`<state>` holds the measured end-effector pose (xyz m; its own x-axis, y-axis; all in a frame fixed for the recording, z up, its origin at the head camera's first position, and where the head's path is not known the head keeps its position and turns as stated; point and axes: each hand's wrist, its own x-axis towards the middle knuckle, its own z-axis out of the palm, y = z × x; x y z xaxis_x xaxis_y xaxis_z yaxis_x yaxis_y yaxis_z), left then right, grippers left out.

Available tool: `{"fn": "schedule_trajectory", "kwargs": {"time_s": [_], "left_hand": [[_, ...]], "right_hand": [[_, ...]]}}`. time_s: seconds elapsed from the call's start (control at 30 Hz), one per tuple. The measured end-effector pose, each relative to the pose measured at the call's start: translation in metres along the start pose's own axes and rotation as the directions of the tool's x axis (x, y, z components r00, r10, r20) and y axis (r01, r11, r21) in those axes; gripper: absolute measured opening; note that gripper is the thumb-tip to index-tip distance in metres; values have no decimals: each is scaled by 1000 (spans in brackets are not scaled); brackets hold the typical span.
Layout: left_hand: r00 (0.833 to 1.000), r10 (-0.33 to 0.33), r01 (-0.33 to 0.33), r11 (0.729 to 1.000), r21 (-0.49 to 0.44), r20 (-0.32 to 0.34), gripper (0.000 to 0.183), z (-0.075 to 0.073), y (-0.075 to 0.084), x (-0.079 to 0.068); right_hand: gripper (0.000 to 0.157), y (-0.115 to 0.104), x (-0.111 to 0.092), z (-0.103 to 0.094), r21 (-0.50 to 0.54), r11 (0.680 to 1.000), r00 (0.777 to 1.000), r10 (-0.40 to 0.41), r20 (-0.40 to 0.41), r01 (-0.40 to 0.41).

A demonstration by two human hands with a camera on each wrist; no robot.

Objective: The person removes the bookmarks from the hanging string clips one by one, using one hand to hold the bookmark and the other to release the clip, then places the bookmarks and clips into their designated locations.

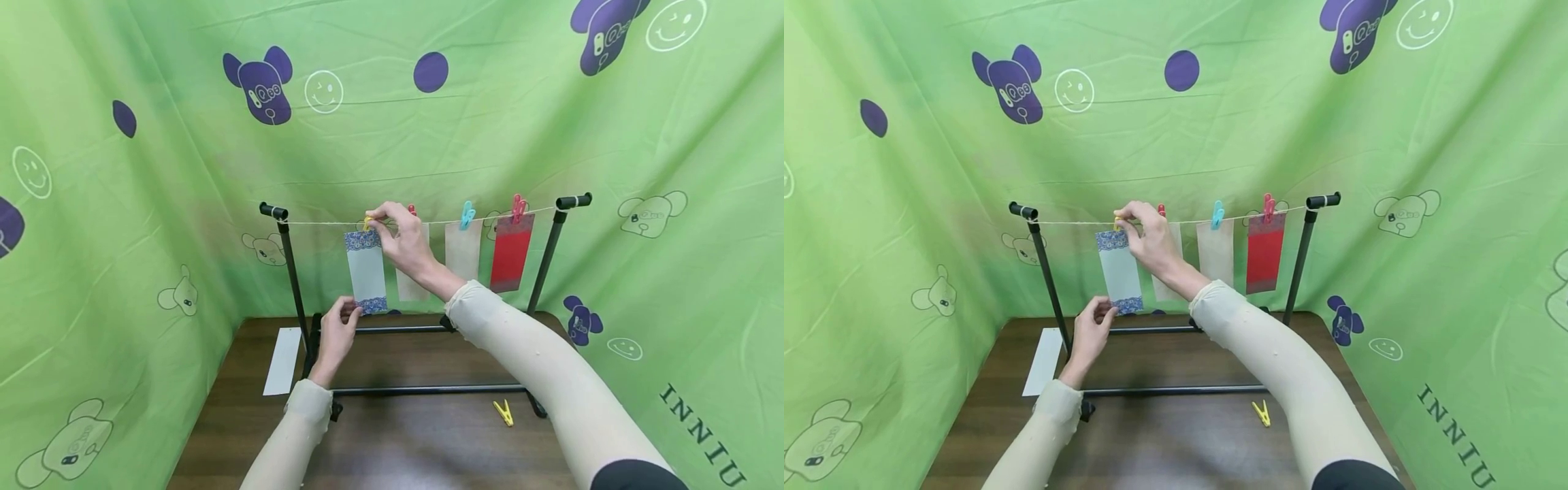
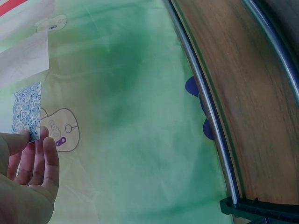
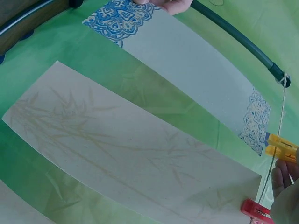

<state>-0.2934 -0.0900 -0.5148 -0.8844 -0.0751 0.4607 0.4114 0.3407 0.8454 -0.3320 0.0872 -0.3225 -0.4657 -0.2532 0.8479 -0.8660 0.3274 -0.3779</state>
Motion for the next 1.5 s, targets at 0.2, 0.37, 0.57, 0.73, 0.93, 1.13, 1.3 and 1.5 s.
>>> {"fn": "schedule_trajectory", "kwargs": {"time_s": [0.2,0.37,0.57,0.73,0.93,1.13,1.3,1.5], "left_hand": [[1000,5,-5,1000,11,-1,15,-3,1,-1],[1000,19,-19,1000,12,-10,15,-6,2,-2],[1000,9,-9,1000,18,-4,15,-7,-1,-7],[1000,15,-14,999,36,-18,15,-6,-3,-10],[999,43,-41,998,45,-25,15,-7,-1,-11],[998,56,-55,998,44,-24,15,-8,-1,-13],[999,42,-41,998,48,-21,16,-9,-2,-15],[998,45,-44,998,37,-34,16,-11,-1,-18]], "right_hand": [[13,-3,-2,-2,8,1000,1000,-21,-15,22],[15,-4,-3,-2,3,998,998,-55,-43,56],[18,-6,-7,-3,5,996,994,-88,-60,89],[22,-7,-13,-5,11,997,995,-77,-62,78],[32,-9,-17,-8,5,997,996,-74,-57,75],[40,-10,-23,-10,-2,997,995,-74,-60,74],[43,-10,-28,-11,-5,996,994,-84,-76,84],[44,-8,-34,-14,-18,996,991,-92,-99,91]]}}
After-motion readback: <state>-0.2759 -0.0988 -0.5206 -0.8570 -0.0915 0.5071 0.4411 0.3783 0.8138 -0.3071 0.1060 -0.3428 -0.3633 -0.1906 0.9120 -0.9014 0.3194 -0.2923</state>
